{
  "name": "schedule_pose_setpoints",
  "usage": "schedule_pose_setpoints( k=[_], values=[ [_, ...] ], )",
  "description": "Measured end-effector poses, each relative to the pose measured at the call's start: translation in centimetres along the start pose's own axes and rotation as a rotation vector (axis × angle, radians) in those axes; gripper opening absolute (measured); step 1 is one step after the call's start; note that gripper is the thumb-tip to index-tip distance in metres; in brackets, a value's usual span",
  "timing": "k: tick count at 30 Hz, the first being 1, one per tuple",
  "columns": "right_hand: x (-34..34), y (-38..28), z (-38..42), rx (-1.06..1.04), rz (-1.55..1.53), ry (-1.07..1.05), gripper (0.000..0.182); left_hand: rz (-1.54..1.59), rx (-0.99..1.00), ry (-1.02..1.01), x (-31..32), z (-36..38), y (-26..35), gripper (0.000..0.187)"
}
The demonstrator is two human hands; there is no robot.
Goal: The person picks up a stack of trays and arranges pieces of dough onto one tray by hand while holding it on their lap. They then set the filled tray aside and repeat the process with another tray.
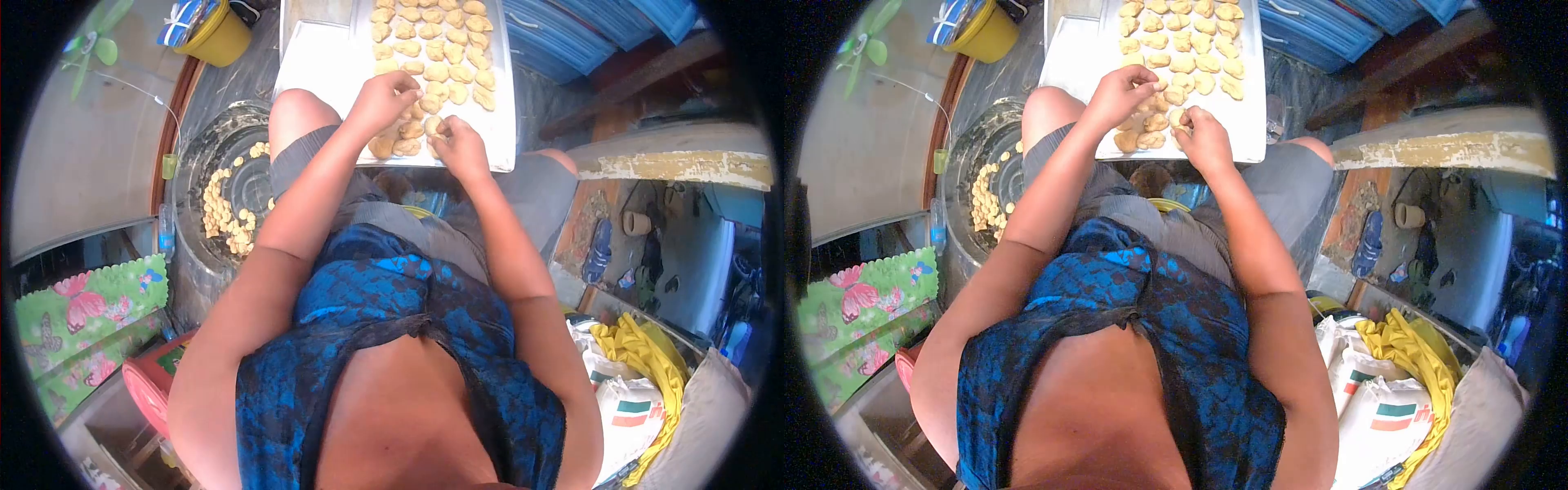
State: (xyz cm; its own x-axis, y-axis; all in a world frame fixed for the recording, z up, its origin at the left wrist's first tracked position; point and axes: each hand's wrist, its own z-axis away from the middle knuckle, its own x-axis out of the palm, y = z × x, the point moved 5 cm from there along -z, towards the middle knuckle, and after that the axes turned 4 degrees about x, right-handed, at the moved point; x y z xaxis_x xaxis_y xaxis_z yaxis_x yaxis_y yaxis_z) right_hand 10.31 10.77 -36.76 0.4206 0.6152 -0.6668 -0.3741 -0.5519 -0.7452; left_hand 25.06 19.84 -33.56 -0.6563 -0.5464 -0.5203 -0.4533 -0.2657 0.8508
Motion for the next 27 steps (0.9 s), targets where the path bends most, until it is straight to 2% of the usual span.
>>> schedule_pose_setpoints(
  k=[1,3,4,5,6,7,9,11,13,14,16,17,19,21,23,25,27],
  values=[
    [-0.1,0.0,0.1,0.000,0.000,0.001,0.024,0.000,0.001,-0.001,0.5,0.4,-0.3,0.022],
    [-1.5,-0.9,0.1,-0.123,0.053,0.156,0.022,0.265,0.019,0.010,1.8,1.2,-0.3,0.023],
    [-2.0,-1.1,-0.1,-0.131,0.052,0.153,0.022,0.405,-0.042,-0.018,2.7,1.5,-0.1,0.023],
    [-2.1,-0.8,-0.3,-0.050,-0.358,-0.006,0.024,0.404,-0.046,-0.012,3.0,1.9,0.8,0.023],
    [-2.0,-0.7,-0.1,0.043,-0.767,-0.168,0.026,0.598,-0.058,-0.021,3.4,2.2,1.8,0.024],
    [-2.6,-0.7,-0.4,0.018,-0.706,-0.143,0.033,0.792,-0.070,-0.035,3.8,2.6,2.3,0.024],
    [-3.4,1.7,-1.5,0.088,-0.385,-0.014,0.035,0.719,-0.054,-0.076,3.9,1.7,1.5,0.028],
    [-3.8,3.0,-2.1,0.105,-0.325,0.181,0.035,-0.331,0.291,0.136,2.6,1.1,2.4,0.024],
    [-3.4,3.3,-2.3,0.046,0.064,0.135,0.033,-0.402,0.266,0.079,3.2,0.2,0.6,0.024],
    [-3.1,3.5,-1.9,0.068,0.058,0.132,0.033,-0.498,0.338,0.036,3.7,0.0,0.0,0.023],
    [-3.1,2.5,-1.4,-0.149,0.157,0.245,0.030,-0.655,0.441,-0.020,4.5,0.1,-0.3,0.021],
    [-3.8,1.9,-0.9,-0.125,0.151,0.239,0.030,-0.650,0.437,-0.044,4.5,0.1,-0.3,0.021],
    [-5.9,1.7,1.2,-0.059,-0.032,0.371,0.024,-0.648,0.522,-0.046,4.3,0.6,-0.2,0.022],
    [-8.1,5.4,3.5,-0.020,-0.125,0.578,0.022,-0.612,0.520,-0.099,4.0,1.0,-0.7,0.024],
    [-7.9,12.5,5.8,0.409,-0.562,0.465,0.016,-0.578,0.510,-0.053,3.2,1.4,-0.4,0.024],
    [-7.2,14.7,6.9,0.413,-0.079,0.076,0.012,-0.473,0.468,-0.045,2.1,1.3,-0.3,0.023],
    [-2.0,17.3,8.0,0.377,0.055,-0.380,0.019,-0.329,0.400,0.017,0.6,0.5,-0.9,0.022]
  ],
)
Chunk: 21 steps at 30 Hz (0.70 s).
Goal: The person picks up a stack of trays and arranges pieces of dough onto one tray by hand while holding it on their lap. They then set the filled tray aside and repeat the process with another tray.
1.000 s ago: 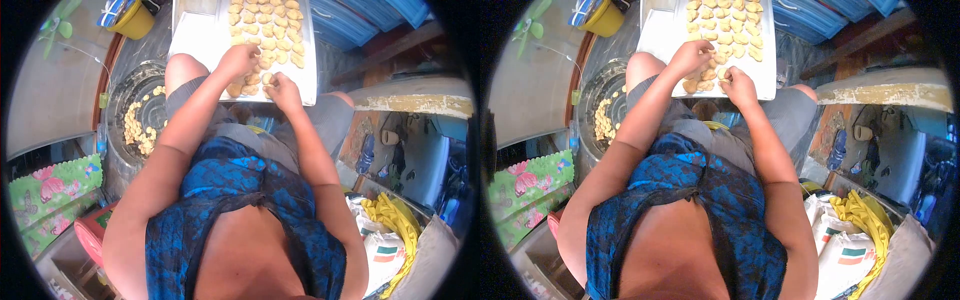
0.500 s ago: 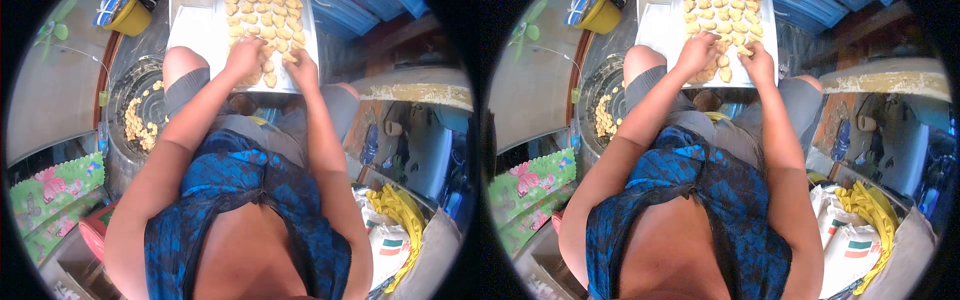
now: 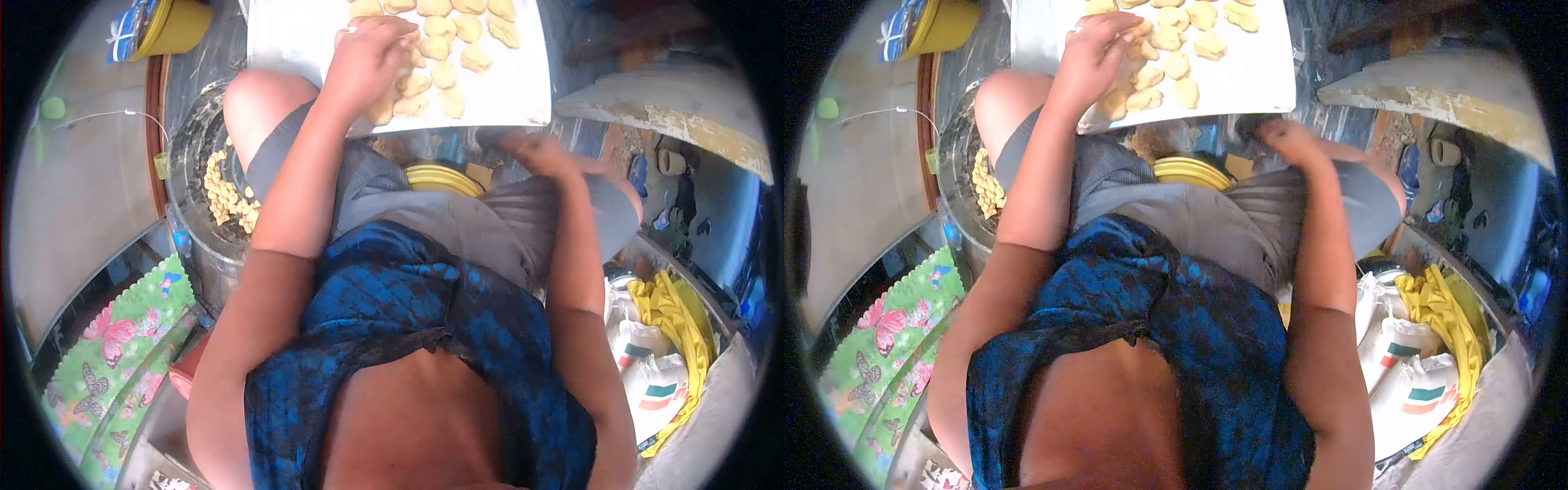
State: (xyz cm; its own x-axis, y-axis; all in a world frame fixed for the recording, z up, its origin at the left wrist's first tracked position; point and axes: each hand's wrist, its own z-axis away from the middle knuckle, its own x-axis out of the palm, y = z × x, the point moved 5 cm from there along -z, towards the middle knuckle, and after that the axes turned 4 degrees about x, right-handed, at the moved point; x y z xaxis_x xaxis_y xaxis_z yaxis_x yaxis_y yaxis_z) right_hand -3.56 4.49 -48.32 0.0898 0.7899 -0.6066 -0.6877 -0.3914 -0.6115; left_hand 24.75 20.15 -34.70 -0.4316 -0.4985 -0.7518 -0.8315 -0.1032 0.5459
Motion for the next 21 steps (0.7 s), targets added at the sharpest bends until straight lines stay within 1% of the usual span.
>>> schedule_pose_setpoints(
  k=[1,2,4,5,6,8,9,10,12,14,15,17,18,20,21],
  values=[
    [-0.1,0.0,-0.7,0.000,-0.001,-0.002,0.019,-0.047,-0.020,0.027,-1.4,-0.4,0.7,0.023],
    [1.5,-2.4,-1.8,0.018,-0.006,-0.009,0.018,-0.050,-0.019,0.030,-1.9,-0.4,0.8,0.023],
    [3.4,-5.6,-4.3,0.037,-0.010,-0.018,0.018,0.010,-0.071,0.035,-2.7,-1.0,0.4,0.022],
    [4.8,-7.7,-5.2,0.044,-0.009,-0.025,0.018,0.079,-0.131,0.023,-2.7,-0.9,0.6,0.023],
    [5.1,-8.6,-6.3,0.050,-0.011,-0.033,0.018,0.067,-0.129,0.036,-2.9,-0.9,0.9,0.023],
    [5.8,-9.8,-8.0,0.065,-0.005,-0.052,0.017,0.101,-0.104,-0.063,-2.3,-0.8,1.6,0.023],
    [6.1,-10.5,-8.6,0.068,0.001,-0.061,0.017,0.141,-0.130,-0.138,-2.3,-0.9,1.9,0.023],
    [6.3,-11.1,-8.0,0.068,0.006,-0.068,0.017,0.180,-0.154,-0.210,-2.2,-1.0,2.1,0.024],
    [6.3,-10.5,-5.1,0.078,-0.002,-0.100,0.018,0.143,-0.149,-0.247,-1.7,-1.0,2.0,0.024],
    [6.1,-10.5,-4.6,0.132,-0.034,-0.151,0.018,0.119,-0.078,-0.293,-1.0,-1.0,2.4,0.026],
    [5.8,-10.3,-5.1,0.163,-0.048,-0.171,0.019,0.121,-0.085,-0.308,-0.5,-0.9,2.5,0.026],
    [5.2,-9.9,-6.4,0.223,-0.067,-0.208,0.020,0.123,0.052,-0.319,0.4,-0.8,3.8,0.027],
    [6.0,-10.8,-4.7,0.249,-0.075,-0.225,0.020,0.125,0.047,-0.325,0.7,-0.7,4.2,0.027],
    [6.0,-10.9,-5.0,0.298,-0.089,-0.253,0.021,0.179,0.184,-0.445,1.4,-0.5,5.9,0.030],
    [5.9,-11.0,-5.3,0.322,-0.094,-0.264,0.022,0.130,0.265,-0.427,1.8,-0.1,6.7,0.025]
  ],
)
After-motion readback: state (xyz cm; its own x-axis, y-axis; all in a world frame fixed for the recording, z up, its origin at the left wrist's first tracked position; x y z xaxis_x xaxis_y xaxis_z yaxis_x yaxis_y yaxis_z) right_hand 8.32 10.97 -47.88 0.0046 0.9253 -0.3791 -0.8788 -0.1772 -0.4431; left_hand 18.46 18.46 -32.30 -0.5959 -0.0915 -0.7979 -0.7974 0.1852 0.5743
